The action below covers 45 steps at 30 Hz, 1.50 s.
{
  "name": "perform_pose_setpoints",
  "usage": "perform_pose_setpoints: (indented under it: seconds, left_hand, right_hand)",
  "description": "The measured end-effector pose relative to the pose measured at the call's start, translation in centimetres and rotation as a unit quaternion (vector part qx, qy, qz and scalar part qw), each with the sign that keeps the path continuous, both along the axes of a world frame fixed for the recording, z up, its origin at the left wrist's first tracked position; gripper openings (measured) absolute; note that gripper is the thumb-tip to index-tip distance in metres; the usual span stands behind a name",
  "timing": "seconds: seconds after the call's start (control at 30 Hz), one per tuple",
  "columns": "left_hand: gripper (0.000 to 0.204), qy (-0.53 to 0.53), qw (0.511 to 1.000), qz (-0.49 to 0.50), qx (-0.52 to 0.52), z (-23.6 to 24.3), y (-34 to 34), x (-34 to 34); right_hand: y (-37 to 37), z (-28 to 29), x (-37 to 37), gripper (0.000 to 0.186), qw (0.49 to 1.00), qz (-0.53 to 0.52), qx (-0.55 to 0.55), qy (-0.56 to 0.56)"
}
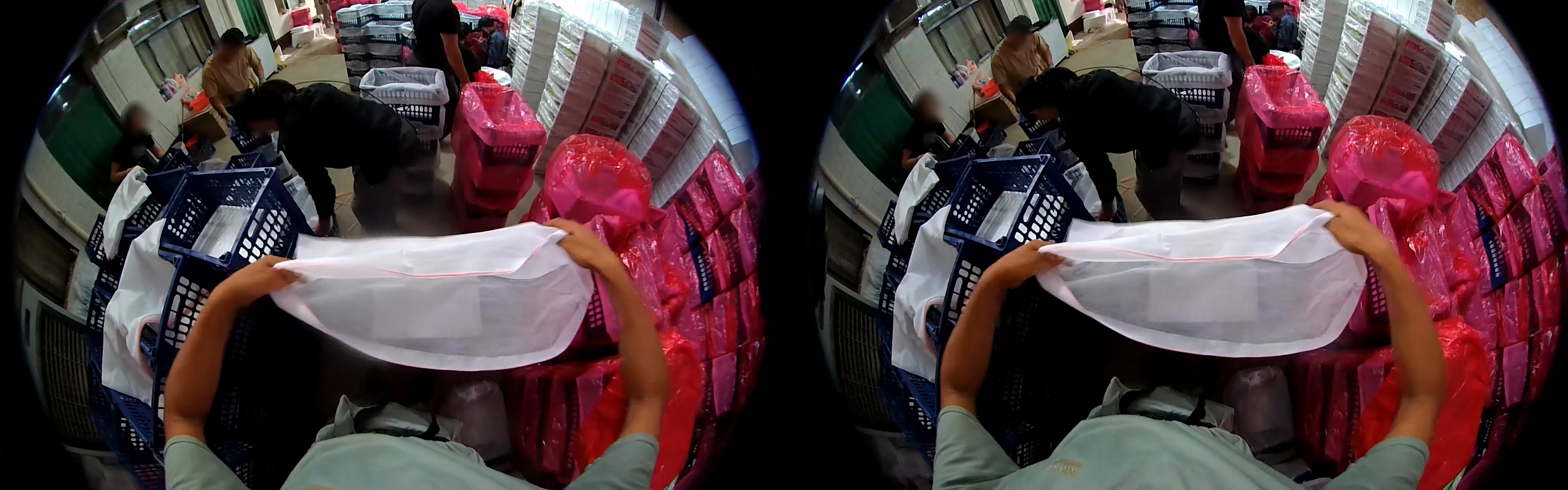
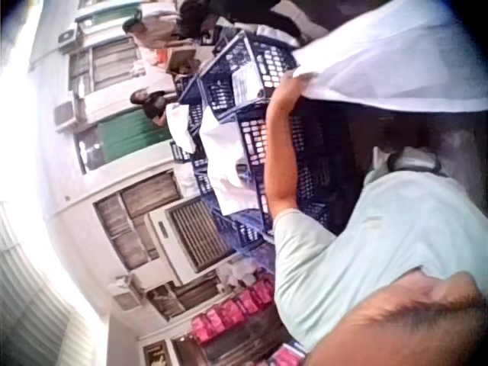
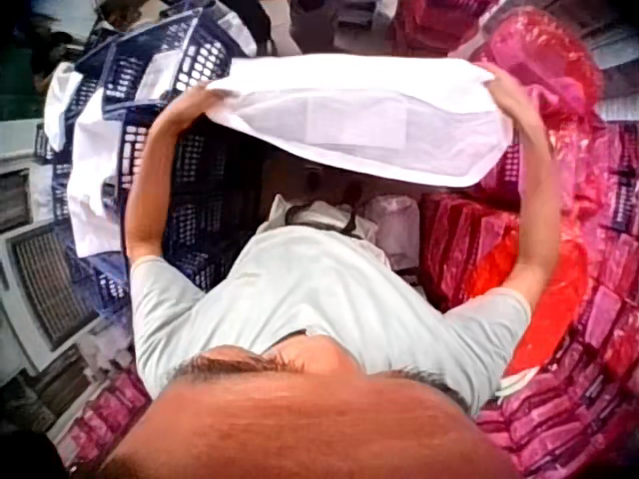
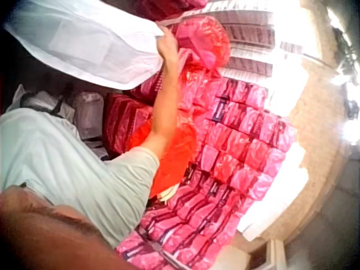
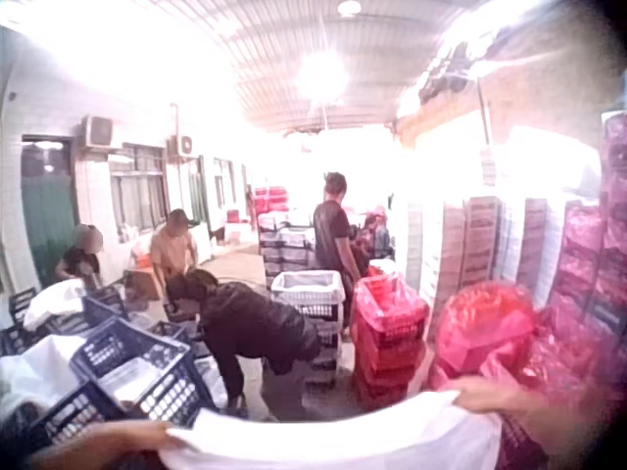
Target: The person repeatedly picks up white plastic bags and lines blue plastic crates with them. The person then places the lined crates into a stack of pink-wrapped bundles. The task is performed continuously in a warehouse environment.
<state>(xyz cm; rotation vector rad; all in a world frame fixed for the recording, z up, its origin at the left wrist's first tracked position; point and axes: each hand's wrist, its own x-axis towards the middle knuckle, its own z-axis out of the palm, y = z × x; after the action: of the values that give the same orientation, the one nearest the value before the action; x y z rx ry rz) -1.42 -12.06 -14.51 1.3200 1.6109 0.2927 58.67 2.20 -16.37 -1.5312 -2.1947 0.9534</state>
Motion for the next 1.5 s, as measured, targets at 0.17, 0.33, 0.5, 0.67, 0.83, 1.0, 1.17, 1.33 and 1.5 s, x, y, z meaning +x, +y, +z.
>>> perform_pose_setpoints:
  seconds: [0.17, 0.33, 0.5, 0.67, 0.83, 1.0, 1.17, 1.33, 1.5]
  left_hand:
    - [0.034, -0.309, 0.938, 0.132, -0.085, -10.2, 5.4, 5.4]
    - [0.030, -0.252, 0.942, 0.219, 0.011, -21.9, 8.9, 9.4]
    - [0.035, 0.196, 0.973, -0.119, 0.032, -34.6, 7.9, 15.8]
    - [0.031, 0.243, 0.913, -0.324, -0.056, -36.0, 7.5, 20.3]
    - [0.031, 0.245, 0.957, -0.153, -0.003, -29.9, 8.6, 14.4]
    - [0.030, -0.049, 0.953, 0.075, 0.289, -25.5, 7.5, 9.8]
    - [0.023, -0.244, 0.901, 0.350, 0.074, -23.0, 8.6, 4.8]
    - [0.029, -0.292, 0.857, 0.411, 0.106, -23.6, 16.7, 5.9]
    - [0.042, 0.095, 0.951, 0.292, -0.025, -33.2, 15.9, -3.0]
  right_hand:
    - [1.0, -9.2, -10.4, 0.036, 0.892, -0.008, -0.340, 0.297]
    - [0.0, -13.5, -24.0, 0.043, 0.651, -0.042, -0.480, 0.587]
    - [-3.3, -34.7, -22.4, 0.045, 0.919, -0.240, -0.274, 0.150]
    - [-5.7, -42.5, -21.0, 0.053, 0.922, -0.112, -0.111, -0.352]
    - [0.8, -26.8, -22.2, 0.041, 0.953, 0.015, -0.300, -0.037]
    - [2.3, -17.0, -11.0, 0.027, 0.984, -0.169, -0.040, 0.039]
    - [6.9, -20.4, -5.0, 0.019, 0.778, -0.401, -0.198, 0.442]
    - [13.4, -24.9, -3.6, 0.018, 0.829, -0.350, -0.213, 0.380]
    - [16.3, -32.6, -7.6, 0.041, 0.897, -0.262, -0.313, 0.169]
